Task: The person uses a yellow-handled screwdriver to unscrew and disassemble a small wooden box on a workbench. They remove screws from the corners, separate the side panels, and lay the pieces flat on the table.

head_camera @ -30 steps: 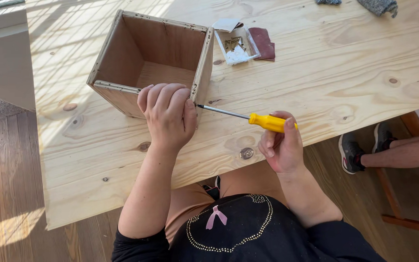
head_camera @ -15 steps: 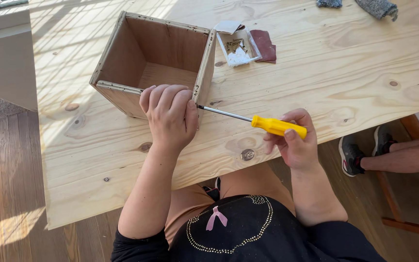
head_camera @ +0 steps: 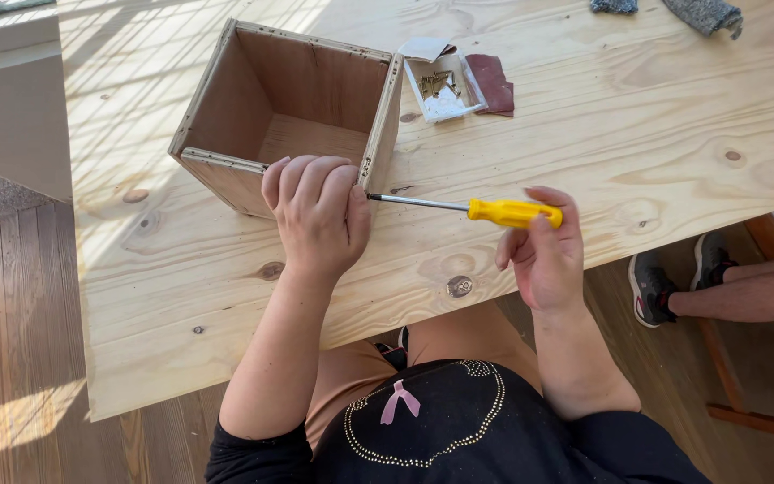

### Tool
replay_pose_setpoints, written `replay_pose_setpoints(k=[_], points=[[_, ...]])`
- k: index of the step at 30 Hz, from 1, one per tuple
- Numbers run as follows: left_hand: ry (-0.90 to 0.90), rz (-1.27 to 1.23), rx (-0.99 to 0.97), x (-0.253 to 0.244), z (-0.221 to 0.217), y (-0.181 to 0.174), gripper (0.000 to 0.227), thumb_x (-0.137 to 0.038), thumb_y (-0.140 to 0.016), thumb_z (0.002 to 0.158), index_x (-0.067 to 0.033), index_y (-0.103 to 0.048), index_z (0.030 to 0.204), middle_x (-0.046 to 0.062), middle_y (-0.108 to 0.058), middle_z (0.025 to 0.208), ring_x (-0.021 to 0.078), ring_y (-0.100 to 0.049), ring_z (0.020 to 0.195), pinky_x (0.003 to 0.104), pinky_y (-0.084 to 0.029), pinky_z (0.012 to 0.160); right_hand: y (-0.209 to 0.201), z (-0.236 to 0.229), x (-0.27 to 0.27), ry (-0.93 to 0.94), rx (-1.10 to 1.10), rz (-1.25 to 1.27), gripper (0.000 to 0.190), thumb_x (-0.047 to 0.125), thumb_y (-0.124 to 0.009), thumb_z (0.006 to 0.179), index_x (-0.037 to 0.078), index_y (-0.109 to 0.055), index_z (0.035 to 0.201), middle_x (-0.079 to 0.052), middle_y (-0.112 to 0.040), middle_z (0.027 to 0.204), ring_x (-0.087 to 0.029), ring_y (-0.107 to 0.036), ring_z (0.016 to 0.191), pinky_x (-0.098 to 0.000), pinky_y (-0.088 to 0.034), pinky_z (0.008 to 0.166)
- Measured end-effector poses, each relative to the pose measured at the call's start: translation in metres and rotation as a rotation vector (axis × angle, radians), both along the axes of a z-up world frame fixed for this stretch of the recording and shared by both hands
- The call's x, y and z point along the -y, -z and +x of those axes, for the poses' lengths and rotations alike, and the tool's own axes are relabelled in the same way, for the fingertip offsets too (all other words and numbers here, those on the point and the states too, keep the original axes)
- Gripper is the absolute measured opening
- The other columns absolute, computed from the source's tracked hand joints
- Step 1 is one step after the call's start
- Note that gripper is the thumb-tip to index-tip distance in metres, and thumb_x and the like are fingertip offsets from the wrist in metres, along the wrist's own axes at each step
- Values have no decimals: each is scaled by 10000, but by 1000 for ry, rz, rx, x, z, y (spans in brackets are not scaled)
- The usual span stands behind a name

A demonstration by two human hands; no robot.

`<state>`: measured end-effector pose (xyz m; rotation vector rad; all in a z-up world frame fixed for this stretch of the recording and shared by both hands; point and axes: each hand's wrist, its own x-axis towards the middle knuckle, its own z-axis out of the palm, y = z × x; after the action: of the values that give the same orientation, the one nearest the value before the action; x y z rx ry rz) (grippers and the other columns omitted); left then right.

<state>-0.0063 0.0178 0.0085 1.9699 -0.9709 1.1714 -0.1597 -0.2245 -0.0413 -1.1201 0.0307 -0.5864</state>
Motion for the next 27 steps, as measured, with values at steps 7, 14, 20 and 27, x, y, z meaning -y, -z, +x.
replay_pose_setpoints(k=[7, 14, 20, 27], points=[[-9, -9, 20, 1, 1, 0, 189, -244, -514, 910, -125, -655, 870, 32, -629, 913, 243, -589, 919, 415, -374, 955, 1, 5, 3, 44, -64, -26, 314, 283, -479, 994, 62, -508, 1215, -117, -489, 586, -133, -458, 380, -200, -364, 390], [-7, -12, 15, 1, 1, 2, 195, -249, -509, 917, -125, -653, 872, 34, -630, 913, 244, -592, 922, 417, -374, 956, 3, 4, 2, -102, -6, 43, 356, 211, -579, 979, 72, -473, 1288, -72, -444, 513, -105, -393, 339, -207, -359, 382], [-8, -7, 16, 1, 0, -1, 187, -244, -512, 908, -126, -651, 870, 31, -624, 907, 241, -592, 917, 414, -368, 954, 2, -1, 11, -184, -124, 48, 681, 604, -343, 988, 19, -514, 1292, -95, -447, 442, -111, -378, 279, -185, -344, 364], [-7, -12, 14, 2, -2, 0, 202, -251, -499, 921, -124, -649, 875, 33, -624, 910, 242, -588, 913, 413, -368, 951, -3, 1, 4, -154, -72, 138, 382, 314, -478, 974, 110, -459, 1297, -182, -688, 926, -169, -527, 406, -233, -434, 416]])
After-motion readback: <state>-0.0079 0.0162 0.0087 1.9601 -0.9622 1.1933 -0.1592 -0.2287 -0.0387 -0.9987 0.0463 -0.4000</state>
